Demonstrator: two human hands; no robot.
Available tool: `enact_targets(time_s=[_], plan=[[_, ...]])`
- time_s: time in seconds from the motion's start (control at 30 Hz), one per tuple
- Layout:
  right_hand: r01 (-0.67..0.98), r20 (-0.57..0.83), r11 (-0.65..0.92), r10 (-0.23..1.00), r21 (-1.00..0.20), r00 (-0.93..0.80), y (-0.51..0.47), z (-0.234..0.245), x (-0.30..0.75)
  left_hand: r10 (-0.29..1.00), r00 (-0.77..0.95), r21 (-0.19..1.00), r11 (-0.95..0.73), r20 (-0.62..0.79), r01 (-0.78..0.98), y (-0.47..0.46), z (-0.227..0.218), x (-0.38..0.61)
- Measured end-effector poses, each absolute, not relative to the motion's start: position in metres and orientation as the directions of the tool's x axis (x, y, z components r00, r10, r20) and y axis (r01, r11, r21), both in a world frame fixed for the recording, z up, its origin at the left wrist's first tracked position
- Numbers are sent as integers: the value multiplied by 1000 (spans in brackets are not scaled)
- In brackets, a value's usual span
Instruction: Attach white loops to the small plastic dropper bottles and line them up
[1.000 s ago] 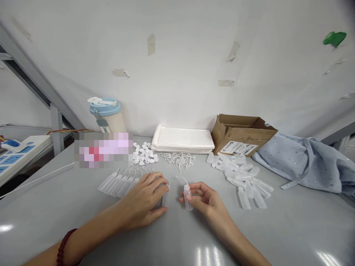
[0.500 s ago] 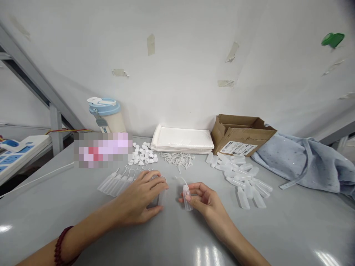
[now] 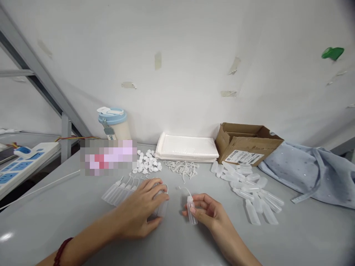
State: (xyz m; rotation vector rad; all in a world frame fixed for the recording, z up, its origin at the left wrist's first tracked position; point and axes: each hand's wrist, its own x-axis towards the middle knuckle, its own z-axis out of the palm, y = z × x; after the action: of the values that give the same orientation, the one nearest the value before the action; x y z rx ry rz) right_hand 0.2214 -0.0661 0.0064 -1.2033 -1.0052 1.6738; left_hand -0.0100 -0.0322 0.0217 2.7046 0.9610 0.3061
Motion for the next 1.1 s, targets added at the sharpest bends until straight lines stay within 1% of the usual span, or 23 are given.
enact_targets(time_s=[0.27, 0.47, 0.67, 0.87, 0.93, 1.1], plan=[[-217, -312, -366, 918, -905, -245, -65, 3, 216, 645, 726, 309, -759, 237, 573, -38, 18, -1], [-209, -315, -362, 922, -909, -226, -65, 4, 213, 609, 765, 255, -790, 210, 558, -37, 13, 6], [-231, -316, -361, 925, -903, -210, -63, 2, 214, 626, 746, 247, -778, 227, 578, -37, 9, 1], [-226, -289, -333, 935, -915, -206, -65, -1, 215, 649, 713, 219, -761, 266, 611, -40, 14, -2], [-229, -282, -328, 936, -917, -212, -65, 0, 215, 650, 715, 217, -760, 258, 613, -40, 15, 0], [-226, -286, -327, 938, -917, -197, -66, 4, 215, 594, 779, 171, -804, 203, 569, -39, 9, 6]])
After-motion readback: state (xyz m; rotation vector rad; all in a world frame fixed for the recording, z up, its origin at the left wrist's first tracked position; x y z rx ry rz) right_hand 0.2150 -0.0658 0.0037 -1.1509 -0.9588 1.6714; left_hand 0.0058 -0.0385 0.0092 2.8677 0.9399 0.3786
